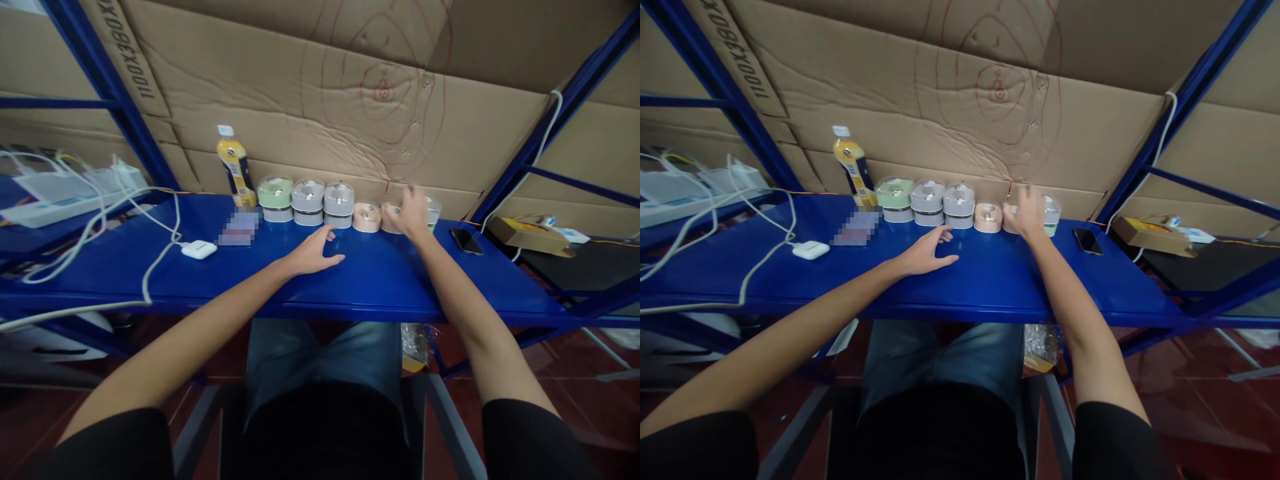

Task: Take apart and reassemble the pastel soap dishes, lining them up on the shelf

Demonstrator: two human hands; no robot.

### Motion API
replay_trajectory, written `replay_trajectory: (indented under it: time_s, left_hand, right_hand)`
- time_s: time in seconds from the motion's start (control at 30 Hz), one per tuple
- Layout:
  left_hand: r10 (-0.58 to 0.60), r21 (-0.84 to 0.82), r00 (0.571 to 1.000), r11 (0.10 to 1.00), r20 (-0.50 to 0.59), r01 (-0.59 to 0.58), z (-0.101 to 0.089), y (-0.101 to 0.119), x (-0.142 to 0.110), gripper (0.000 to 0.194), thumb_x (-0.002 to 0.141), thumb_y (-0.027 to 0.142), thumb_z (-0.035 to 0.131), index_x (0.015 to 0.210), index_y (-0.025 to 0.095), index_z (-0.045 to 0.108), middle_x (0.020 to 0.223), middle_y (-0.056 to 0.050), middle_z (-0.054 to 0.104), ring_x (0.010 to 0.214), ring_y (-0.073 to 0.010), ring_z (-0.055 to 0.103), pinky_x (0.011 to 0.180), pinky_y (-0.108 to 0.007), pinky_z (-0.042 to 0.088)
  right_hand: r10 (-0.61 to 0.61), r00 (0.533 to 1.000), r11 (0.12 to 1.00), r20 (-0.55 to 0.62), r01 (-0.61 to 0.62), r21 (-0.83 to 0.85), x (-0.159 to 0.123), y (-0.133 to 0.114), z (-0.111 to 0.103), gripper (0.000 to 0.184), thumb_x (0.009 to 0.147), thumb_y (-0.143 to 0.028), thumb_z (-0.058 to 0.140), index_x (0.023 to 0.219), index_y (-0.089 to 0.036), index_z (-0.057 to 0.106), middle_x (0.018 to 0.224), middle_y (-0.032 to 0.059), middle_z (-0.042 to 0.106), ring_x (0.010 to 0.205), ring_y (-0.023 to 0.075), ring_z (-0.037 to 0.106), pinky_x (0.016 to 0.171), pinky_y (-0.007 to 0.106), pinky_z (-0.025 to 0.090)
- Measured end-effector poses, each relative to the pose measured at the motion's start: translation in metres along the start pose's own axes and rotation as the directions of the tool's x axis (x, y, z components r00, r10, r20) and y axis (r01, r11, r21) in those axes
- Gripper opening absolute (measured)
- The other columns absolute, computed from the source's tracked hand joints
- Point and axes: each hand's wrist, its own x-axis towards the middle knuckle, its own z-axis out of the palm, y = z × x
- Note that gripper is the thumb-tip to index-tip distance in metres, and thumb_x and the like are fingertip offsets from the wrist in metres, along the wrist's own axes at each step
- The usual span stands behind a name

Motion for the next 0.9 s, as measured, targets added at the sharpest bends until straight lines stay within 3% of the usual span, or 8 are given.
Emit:
replay_trajectory:
  time_s: [0.1, 0.2, 0.3, 0.5, 0.6, 0.67, 0.77, 0.9]
  left_hand:
    - [-0.006, 0.004, 1.0, 1.0, 0.021, 0.006, -0.001, 0.002, -0.001, 0.083, 0.088, 0.058, 0.079, 0.154, 0.016, 0.051, 0.143, -0.022, 0.069, 0.133, -0.0414, 0.07, 0.119, -0.064, 0.055]
    - [-0.007, 0.005, 1.0, 1.0, 0.023, 0.007, -0.001, 0.003, -0.001, 0.081, 0.088, 0.058, 0.078, 0.153, 0.017, 0.051, 0.143, -0.021, 0.069, 0.135, -0.0404, 0.07, 0.12, -0.062, 0.055]
    - [-0.001, -0.003, 1.0, 1.0, 0.015, 0.001, 0.0, 0.002, -0.001, 0.081, 0.088, 0.058, 0.079, 0.152, 0.018, 0.051, 0.142, -0.02, 0.069, 0.134, -0.0396, 0.07, 0.119, -0.061, 0.055]
    - [-0.011, -0.036, 1.0, 0.999, -0.012, 0.01, 0.001, -0.001, 0.0, 0.091, 0.082, 0.061, 0.086, 0.155, 0.019, 0.051, 0.14, -0.019, 0.069, 0.134, -0.0411, 0.069, 0.118, -0.062, 0.056]
    - [-0.02, -0.061, 1.0, 0.998, -0.02, 0.019, 0.0, -0.004, 0.0, 0.105, 0.074, 0.064, 0.095, 0.158, 0.02, 0.05, 0.141, -0.019, 0.069, 0.135, -0.0421, 0.069, 0.119, -0.064, 0.055]
    - [-0.028, -0.092, 0.999, 0.995, -0.026, 0.025, 0.0, -0.006, 0.0, 0.113, 0.068, 0.065, 0.1, 0.159, 0.021, 0.05, 0.143, -0.02, 0.069, 0.136, -0.0431, 0.068, 0.12, -0.065, 0.054]
    - [-0.02, -0.163, 0.999, 0.987, -0.034, 0.014, -0.001, -0.007, 0.001, 0.124, 0.06, 0.064, 0.105, 0.162, 0.021, 0.048, 0.15, -0.023, 0.068, 0.142, -0.0458, 0.067, 0.122, -0.068, 0.052]
    - [0.055, -0.262, 0.999, 0.964, 0.0, -0.053, -0.003, -0.003, 0.001, 0.13, 0.058, 0.061, 0.107, 0.164, 0.021, 0.046, 0.159, -0.025, 0.064, 0.149, -0.0483, 0.063, 0.125, -0.068, 0.051]
  right_hand:
    - [-0.227, 0.945, 0.973, 0.237, 0.211, 0.091, -0.004, -0.033, 0.017, 0.08, 0.099, -0.061, 0.065, 0.16, -0.009, 0.057, 0.176, 0.0296, 0.047, 0.161, 0.0525, 0.044, 0.135, 0.07, 0.032]
    - [-0.254, 0.893, 0.967, 0.371, 0.247, 0.067, -0.015, -0.055, 0.028, 0.079, 0.099, -0.059, 0.067, 0.156, -0.005, 0.058, 0.173, 0.0328, 0.049, 0.164, 0.0525, 0.041, 0.136, 0.07, 0.03]
    - [-0.243, 0.896, 0.97, 0.372, 0.233, 0.071, -0.029, -0.06, 0.026, 0.073, 0.098, -0.062, 0.07, 0.147, -0.008, 0.064, 0.163, 0.0322, 0.059, 0.16, 0.0538, 0.046, 0.134, 0.074, 0.03]
    - [-0.063, 0.985, 0.982, 0.159, 0.033, 0.186, -0.053, -0.059, 0.007, 0.082, 0.09, -0.084, 0.07, 0.136, -0.018, 0.067, 0.142, 0.0302, 0.07, 0.142, 0.0596, 0.058, 0.119, 0.082, 0.044]
    - [0.086, 0.96, 0.985, 0.267, -0.123, 0.125, -0.056, -0.063, 0.003, 0.091, 0.083, -0.081, 0.079, 0.142, -0.014, 0.064, 0.146, 0.0339, 0.067, 0.138, 0.0605, 0.064, 0.112, 0.08, 0.052]
    - [0.086, 0.922, 0.987, 0.377, -0.13, 0.093, -0.055, -0.065, -0.001, 0.087, 0.084, -0.074, 0.08, 0.143, -0.013, 0.065, 0.144, 0.0339, 0.069, 0.132, 0.0585, 0.069, 0.108, 0.077, 0.056]
    - [-0.185, 0.881, 0.962, 0.435, 0.071, 0.265, -0.055, -0.066, -0.008, 0.089, 0.081, -0.063, 0.085, 0.152, -0.016, 0.062, 0.15, 0.0274, 0.07, 0.137, 0.0523, 0.069, 0.114, 0.071, 0.057]
    - [-0.525, 0.769, 0.79, 0.365, 0.281, 0.544, -0.059, -0.073, -0.014, 0.105, 0.077, -0.067, 0.091, 0.165, -0.023, 0.055, 0.161, 0.0192, 0.067, 0.147, 0.0456, 0.064, 0.124, 0.067, 0.052]
